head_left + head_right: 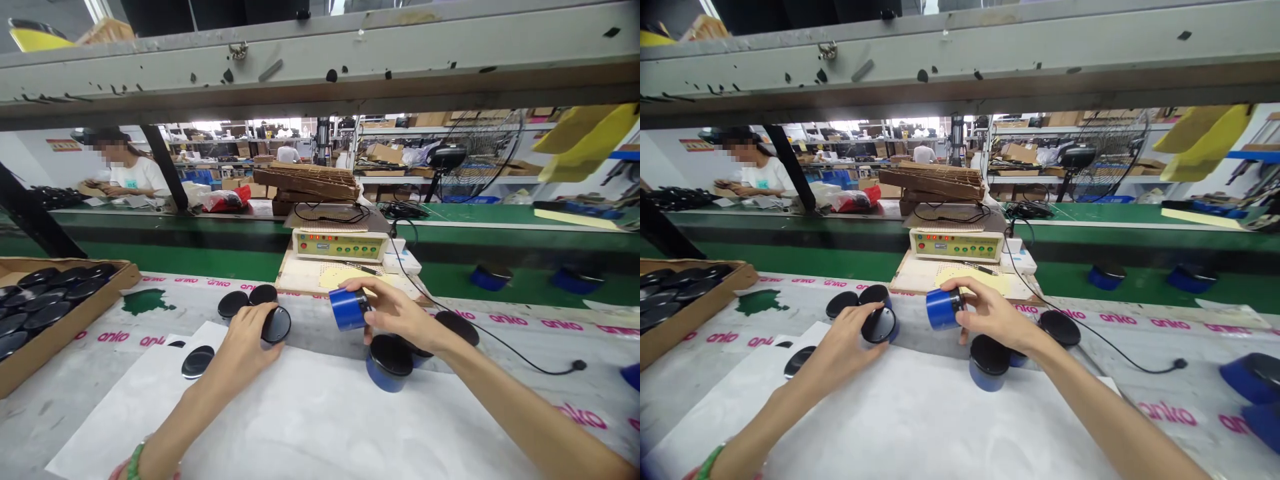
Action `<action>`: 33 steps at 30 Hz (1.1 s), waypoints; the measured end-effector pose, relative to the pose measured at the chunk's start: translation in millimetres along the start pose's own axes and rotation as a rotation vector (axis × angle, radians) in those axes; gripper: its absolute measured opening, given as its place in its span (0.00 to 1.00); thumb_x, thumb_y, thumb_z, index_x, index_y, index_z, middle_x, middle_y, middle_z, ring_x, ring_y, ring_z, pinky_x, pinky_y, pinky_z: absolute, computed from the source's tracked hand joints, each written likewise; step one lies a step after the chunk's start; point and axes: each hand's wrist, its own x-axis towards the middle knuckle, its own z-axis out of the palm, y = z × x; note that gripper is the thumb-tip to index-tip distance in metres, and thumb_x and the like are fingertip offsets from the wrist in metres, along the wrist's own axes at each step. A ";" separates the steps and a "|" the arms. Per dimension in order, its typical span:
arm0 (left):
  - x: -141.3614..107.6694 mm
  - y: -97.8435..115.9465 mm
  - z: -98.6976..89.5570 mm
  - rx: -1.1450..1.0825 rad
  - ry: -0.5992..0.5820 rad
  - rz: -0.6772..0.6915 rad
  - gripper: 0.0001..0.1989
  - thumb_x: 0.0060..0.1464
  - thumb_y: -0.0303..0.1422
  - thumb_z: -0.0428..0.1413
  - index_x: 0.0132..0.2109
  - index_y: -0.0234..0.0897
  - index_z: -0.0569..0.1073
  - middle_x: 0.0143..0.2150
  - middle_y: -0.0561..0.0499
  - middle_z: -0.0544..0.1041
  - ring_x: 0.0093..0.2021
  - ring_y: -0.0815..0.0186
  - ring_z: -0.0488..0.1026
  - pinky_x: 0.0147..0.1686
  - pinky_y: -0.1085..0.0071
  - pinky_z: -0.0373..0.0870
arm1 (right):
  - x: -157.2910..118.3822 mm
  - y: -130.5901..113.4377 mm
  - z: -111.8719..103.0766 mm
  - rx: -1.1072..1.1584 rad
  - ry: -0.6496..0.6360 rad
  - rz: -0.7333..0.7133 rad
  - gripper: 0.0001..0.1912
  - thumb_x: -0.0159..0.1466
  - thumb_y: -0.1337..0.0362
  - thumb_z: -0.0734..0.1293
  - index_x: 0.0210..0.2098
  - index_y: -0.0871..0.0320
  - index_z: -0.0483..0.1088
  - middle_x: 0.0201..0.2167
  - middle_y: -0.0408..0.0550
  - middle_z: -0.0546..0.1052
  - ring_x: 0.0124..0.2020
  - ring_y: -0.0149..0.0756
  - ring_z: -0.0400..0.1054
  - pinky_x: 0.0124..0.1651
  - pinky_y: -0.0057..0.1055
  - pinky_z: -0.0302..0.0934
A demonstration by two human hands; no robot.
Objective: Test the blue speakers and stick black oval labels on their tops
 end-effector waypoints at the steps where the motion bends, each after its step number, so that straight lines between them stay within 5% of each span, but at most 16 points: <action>1: -1.7 -4.3 1.2 -0.002 -0.006 -0.010 0.24 0.52 0.28 0.55 0.56 0.38 0.61 0.51 0.45 0.72 0.51 0.55 0.68 0.49 0.58 0.67 | 1.8 -1.6 3.5 0.035 -0.007 -0.014 0.22 0.62 0.50 0.62 0.51 0.54 0.59 0.54 0.54 0.61 0.41 0.37 0.68 0.28 0.31 0.72; 6: -6.3 -9.4 1.7 0.022 -0.013 -0.035 0.24 0.52 0.29 0.54 0.57 0.37 0.61 0.55 0.42 0.66 0.51 0.54 0.67 0.49 0.59 0.69 | 15.1 -6.8 18.0 0.046 -0.039 0.011 0.18 0.64 0.54 0.62 0.50 0.55 0.62 0.50 0.52 0.66 0.39 0.36 0.68 0.25 0.29 0.72; 11: -7.2 -7.3 2.5 0.073 -0.016 -0.044 0.20 0.54 0.30 0.53 0.54 0.36 0.64 0.54 0.42 0.67 0.49 0.53 0.68 0.48 0.56 0.69 | 38.3 -7.3 41.0 -0.178 -0.066 0.070 0.11 0.63 0.63 0.63 0.45 0.57 0.69 0.44 0.49 0.69 0.36 0.36 0.69 0.21 0.25 0.67; 15: -6.1 -5.9 3.6 0.126 -0.011 -0.063 0.19 0.55 0.31 0.53 0.54 0.35 0.64 0.53 0.41 0.69 0.48 0.51 0.68 0.47 0.55 0.69 | 71.8 0.4 65.7 -0.413 -0.110 0.077 0.09 0.64 0.63 0.66 0.41 0.61 0.71 0.39 0.46 0.73 0.36 0.35 0.70 0.35 0.34 0.68; 19: -17.4 -0.7 -8.9 0.184 -0.019 -0.114 0.24 0.56 0.37 0.53 0.57 0.30 0.64 0.54 0.38 0.70 0.49 0.47 0.70 0.45 0.52 0.70 | 88.7 -2.4 73.7 -0.560 -0.075 0.065 0.16 0.67 0.57 0.63 0.50 0.60 0.67 0.46 0.52 0.72 0.46 0.41 0.69 0.48 0.45 0.64; 22: -46.4 2.8 -29.2 0.233 -0.078 -0.221 0.27 0.57 0.44 0.50 0.59 0.33 0.64 0.53 0.39 0.73 0.48 0.46 0.73 0.42 0.50 0.72 | 63.4 -22.6 66.1 -0.623 -0.010 0.019 0.19 0.69 0.58 0.59 0.56 0.60 0.63 0.52 0.57 0.69 0.53 0.47 0.64 0.54 0.47 0.59; 26: -100.4 -10.7 -54.7 0.214 -0.197 -0.389 0.25 0.58 0.51 0.44 0.53 0.43 0.72 0.50 0.47 0.77 0.50 0.52 0.75 0.45 0.55 0.73 | -13.3 -40.5 67.9 -0.696 -0.074 -0.109 0.18 0.69 0.64 0.56 0.57 0.58 0.63 0.53 0.55 0.71 0.52 0.43 0.66 0.53 0.42 0.63; 30: -141.3 -43.3 -78.3 0.317 -0.172 -0.688 0.25 0.60 0.49 0.41 0.52 0.41 0.71 0.52 0.46 0.77 0.48 0.53 0.76 0.43 0.57 0.74 | -83.2 -12.7 85.7 -0.920 -0.278 -0.276 0.24 0.68 0.54 0.59 0.62 0.54 0.61 0.61 0.52 0.65 0.57 0.49 0.64 0.52 0.40 0.67; 33: -151.0 -58.3 -93.7 0.571 -0.119 -0.845 0.25 0.60 0.46 0.42 0.52 0.35 0.71 0.49 0.41 0.78 0.39 0.50 0.78 0.38 0.55 0.74 | -107.6 16.4 91.5 -0.991 -0.260 -0.366 0.31 0.67 0.54 0.61 0.66 0.52 0.52 0.63 0.50 0.59 0.59 0.50 0.61 0.54 0.39 0.66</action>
